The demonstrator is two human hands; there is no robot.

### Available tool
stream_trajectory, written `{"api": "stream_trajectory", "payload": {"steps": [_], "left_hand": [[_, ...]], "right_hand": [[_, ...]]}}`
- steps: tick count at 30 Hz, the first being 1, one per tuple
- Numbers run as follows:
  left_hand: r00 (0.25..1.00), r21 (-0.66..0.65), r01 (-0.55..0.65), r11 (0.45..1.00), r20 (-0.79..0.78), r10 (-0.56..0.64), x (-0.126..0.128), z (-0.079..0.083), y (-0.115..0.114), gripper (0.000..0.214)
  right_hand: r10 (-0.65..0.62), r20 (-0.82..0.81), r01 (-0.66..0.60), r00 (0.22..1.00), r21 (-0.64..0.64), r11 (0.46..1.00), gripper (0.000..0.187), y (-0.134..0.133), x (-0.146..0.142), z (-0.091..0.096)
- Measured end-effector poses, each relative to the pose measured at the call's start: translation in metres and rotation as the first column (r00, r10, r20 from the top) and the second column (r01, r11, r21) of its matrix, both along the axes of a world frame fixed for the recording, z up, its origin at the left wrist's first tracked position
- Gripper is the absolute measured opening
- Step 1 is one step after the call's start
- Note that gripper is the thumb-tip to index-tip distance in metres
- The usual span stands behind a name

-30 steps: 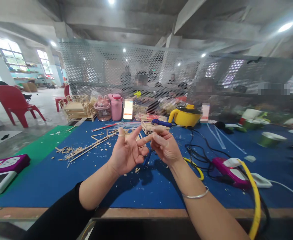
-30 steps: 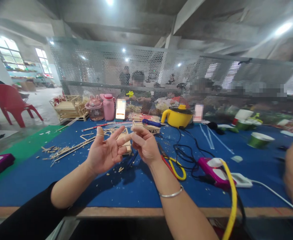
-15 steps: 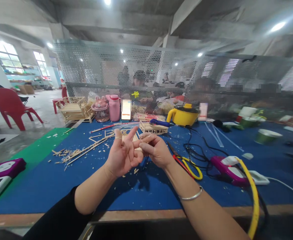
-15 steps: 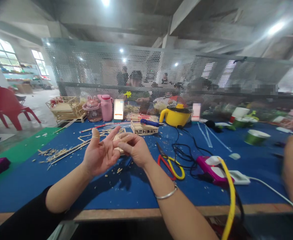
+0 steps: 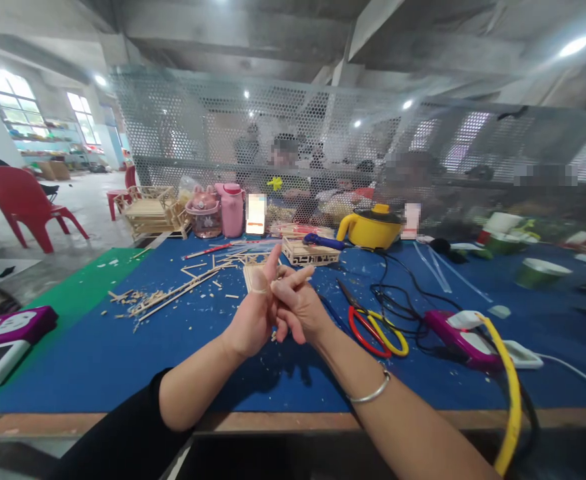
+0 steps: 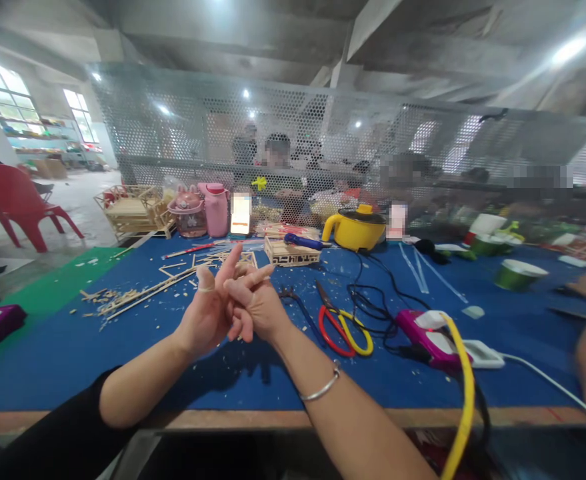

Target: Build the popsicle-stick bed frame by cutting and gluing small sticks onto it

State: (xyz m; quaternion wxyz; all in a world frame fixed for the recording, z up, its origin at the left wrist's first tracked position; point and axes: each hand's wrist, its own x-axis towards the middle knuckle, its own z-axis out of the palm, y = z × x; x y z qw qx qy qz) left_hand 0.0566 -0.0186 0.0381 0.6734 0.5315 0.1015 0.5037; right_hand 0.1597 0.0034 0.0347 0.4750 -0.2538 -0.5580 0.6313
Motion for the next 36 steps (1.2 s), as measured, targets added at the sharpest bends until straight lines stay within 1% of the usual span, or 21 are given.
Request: {"api": "stream_trajectory", "payload": {"steps": [2, 4, 7, 10, 12, 13, 14, 15, 16, 17, 18, 19, 20, 22, 24, 26, 28, 30, 33, 34, 36], "left_hand": [[0.999, 0.012, -0.038, 0.999, 0.009, 0.038, -0.001, 0.001, 0.001, 0.086], [0.997, 0.036, -0.079, 0.996, 0.002, 0.079, -0.002, 0.000, 0.001, 0.085], [0.996, 0.048, -0.081, 0.996, -0.017, 0.082, -0.004, -0.001, 0.001, 0.087], [0.992, 0.027, -0.129, 0.991, 0.009, 0.129, -0.005, 0.001, 0.002, 0.085], [0.958, -0.001, -0.285, 0.958, 0.040, 0.285, -0.006, 0.003, 0.005, 0.078], [0.915, -0.016, -0.399, 0.917, 0.058, 0.399, -0.006, 0.004, 0.008, 0.074], [0.857, -0.030, -0.510, 0.859, 0.072, 0.511, -0.006, 0.005, 0.011, 0.071], [0.797, -0.043, -0.597, 0.801, 0.073, 0.599, -0.006, 0.005, 0.014, 0.067], [0.757, -0.052, -0.649, 0.759, 0.061, 0.651, -0.006, 0.005, 0.017, 0.061], [0.753, -0.056, -0.655, 0.753, 0.034, 0.657, -0.006, 0.004, 0.020, 0.053], [0.777, -0.061, -0.629, 0.775, -0.004, 0.630, -0.006, 0.004, 0.022, 0.045], [0.807, -0.070, -0.590, 0.805, -0.041, 0.588, -0.005, 0.002, 0.024, 0.041], [0.833, -0.080, -0.553, 0.829, -0.065, 0.549, -0.004, 0.001, 0.024, 0.039], [0.865, -0.105, -0.502, 0.858, -0.056, 0.499, -0.003, -0.001, 0.024, 0.037], [0.900, -0.146, -0.433, 0.890, -0.021, 0.435, -0.001, -0.002, 0.023, 0.037], [0.941, -0.197, -0.332, 0.922, 0.002, 0.339, -0.001, -0.001, 0.020, 0.042], [0.958, -0.239, -0.276, 0.931, 0.011, 0.287, -0.002, 0.002, 0.017, 0.047], [0.949, -0.247, -0.294, 0.923, 0.041, 0.313, -0.003, 0.004, 0.015, 0.048], [0.935, -0.182, -0.337, 0.924, 0.047, 0.351, -0.003, 0.004, 0.013, 0.045], [0.940, -0.164, -0.330, 0.930, 0.028, 0.339, -0.001, 0.002, 0.013, 0.044], [0.960, -0.168, -0.278, 0.946, -0.008, 0.280, 0.003, -0.003, 0.012, 0.044]], "right_hand": [[-0.014, -0.051, 0.015, 0.999, 0.014, 1.000, 0.053, 0.002, 0.004, 0.002], [-0.101, -0.159, 0.100, 0.982, -0.010, 0.995, 0.056, 0.006, 0.009, 0.005], [-0.174, -0.211, 0.169, 0.962, -0.039, 0.985, 0.049, 0.011, 0.014, 0.008], [-0.090, -0.109, 0.098, 0.990, 0.069, 0.993, 0.044, 0.012, 0.015, 0.005], [-0.075, 0.023, 0.070, 0.997, 0.189, 0.979, 0.050, 0.013, 0.016, 0.000], [-0.145, 0.087, 0.115, 0.986, 0.286, 0.951, 0.052, 0.013, 0.016, -0.002], [-0.269, 0.134, 0.194, 0.954, 0.413, 0.890, 0.051, 0.014, 0.017, -0.004], [-0.427, 0.147, 0.282, 0.892, 0.557, 0.781, 0.047, 0.014, 0.017, -0.005], [-0.579, 0.129, 0.343, 0.805, 0.695, 0.632, 0.042, 0.014, 0.018, -0.006], [-0.693, 0.098, 0.354, 0.714, 0.803, 0.479, 0.036, 0.014, 0.017, -0.006], [-0.760, 0.072, 0.322, 0.646, 0.877, 0.357, 0.033, 0.013, 0.017, -0.006], [-0.785, 0.064, 0.266, 0.616, 0.921, 0.284, 0.033, 0.011, 0.015, -0.007], [-0.784, 0.069, 0.209, 0.617, 0.946, 0.248, 0.036, 0.010, 0.014, -0.007], [-0.749, 0.106, 0.124, 0.654, 0.962, 0.245, 0.046, 0.005, 0.011, -0.008], [-0.706, 0.141, 0.084, 0.694, 0.958, 0.274, 0.055, 0.002, 0.009, -0.008], [-0.670, 0.187, 0.056, 0.719, 0.944, 0.324, 0.059, -0.001, 0.009, -0.008], [-0.628, 0.234, 0.055, 0.742, 0.912, 0.406, 0.059, -0.001, 0.009, -0.007], [-0.621, 0.184, 0.189, 0.762, 0.854, 0.485, 0.058, 0.000, 0.008, -0.005], [-0.664, 0.024, 0.439, 0.747, 0.733, 0.520, 0.062, 0.002, 0.006, -0.004], [-0.665, 0.010, 0.460, 0.747, 0.714, 0.528, 0.063, 0.003, 0.005, -0.005], [-0.624, 0.028, 0.429, 0.781, 0.702, 0.568, 0.064, 0.003, 0.004, -0.006]]}}
